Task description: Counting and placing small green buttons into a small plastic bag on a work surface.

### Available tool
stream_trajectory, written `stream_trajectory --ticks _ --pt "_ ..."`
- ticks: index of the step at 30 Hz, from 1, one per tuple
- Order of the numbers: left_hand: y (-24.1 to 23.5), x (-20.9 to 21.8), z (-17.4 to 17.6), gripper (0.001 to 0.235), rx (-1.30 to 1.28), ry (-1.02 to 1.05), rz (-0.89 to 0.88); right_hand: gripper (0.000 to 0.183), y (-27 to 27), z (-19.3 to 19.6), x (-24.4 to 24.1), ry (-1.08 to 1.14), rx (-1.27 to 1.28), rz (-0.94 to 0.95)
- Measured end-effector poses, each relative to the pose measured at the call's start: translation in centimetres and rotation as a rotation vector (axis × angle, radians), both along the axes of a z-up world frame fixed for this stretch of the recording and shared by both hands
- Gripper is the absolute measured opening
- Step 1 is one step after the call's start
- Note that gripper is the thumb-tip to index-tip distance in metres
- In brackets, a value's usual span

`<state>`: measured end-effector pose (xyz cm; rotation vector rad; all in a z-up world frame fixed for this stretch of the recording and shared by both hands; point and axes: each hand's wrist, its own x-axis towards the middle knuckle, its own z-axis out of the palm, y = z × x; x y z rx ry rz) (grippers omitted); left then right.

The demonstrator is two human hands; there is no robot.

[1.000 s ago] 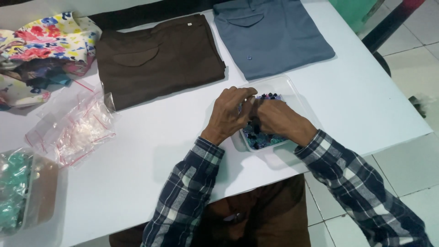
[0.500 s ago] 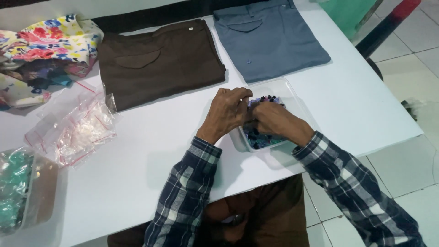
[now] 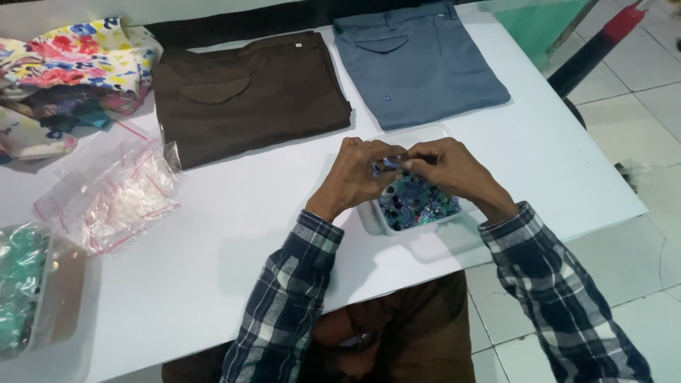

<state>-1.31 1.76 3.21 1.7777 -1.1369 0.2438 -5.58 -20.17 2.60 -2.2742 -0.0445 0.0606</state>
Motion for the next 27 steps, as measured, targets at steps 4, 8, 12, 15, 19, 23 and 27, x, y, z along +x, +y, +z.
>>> stream_trajectory --ticks 4,8,12,15,19,23,27 --pt "-1.2 1.8 -2.3 0.031 -0.062 -0.013 -0.026 0.017 1.2 1.5 -0.2 0.042 0.208 0.028" --pt "-1.2 1.9 -3.5 0.024 0.036 -0.058 0.049 0.017 1.6 1.2 -0.6 0.078 0.259 -0.030" --pt "-1.5 2.5 -4.6 0.025 0.070 -0.077 0.082 0.021 2.0 1.8 -0.8 0.082 0.220 -0.050" --pt "-1.9 2.8 -5.0 0.025 0.045 -0.052 0.111 0.025 2.9 4.2 -1.6 0.040 -0.015 -0.020" --pt "-2.1 3.1 -5.5 0.022 0.003 -0.096 0.109 0.021 2.6 0.7 0.0 -0.057 -0.471 0.060" --pt "-2.3 3.7 -5.8 0.022 0.002 -0.091 0.100 0.018 1.7 -5.0 2.6 -0.147 -0.801 0.046" --pt "-2.4 4.0 -6.6 0.023 -0.017 -0.066 0.097 0.014 1.6 -5.6 2.6 -0.165 -0.861 0.093"
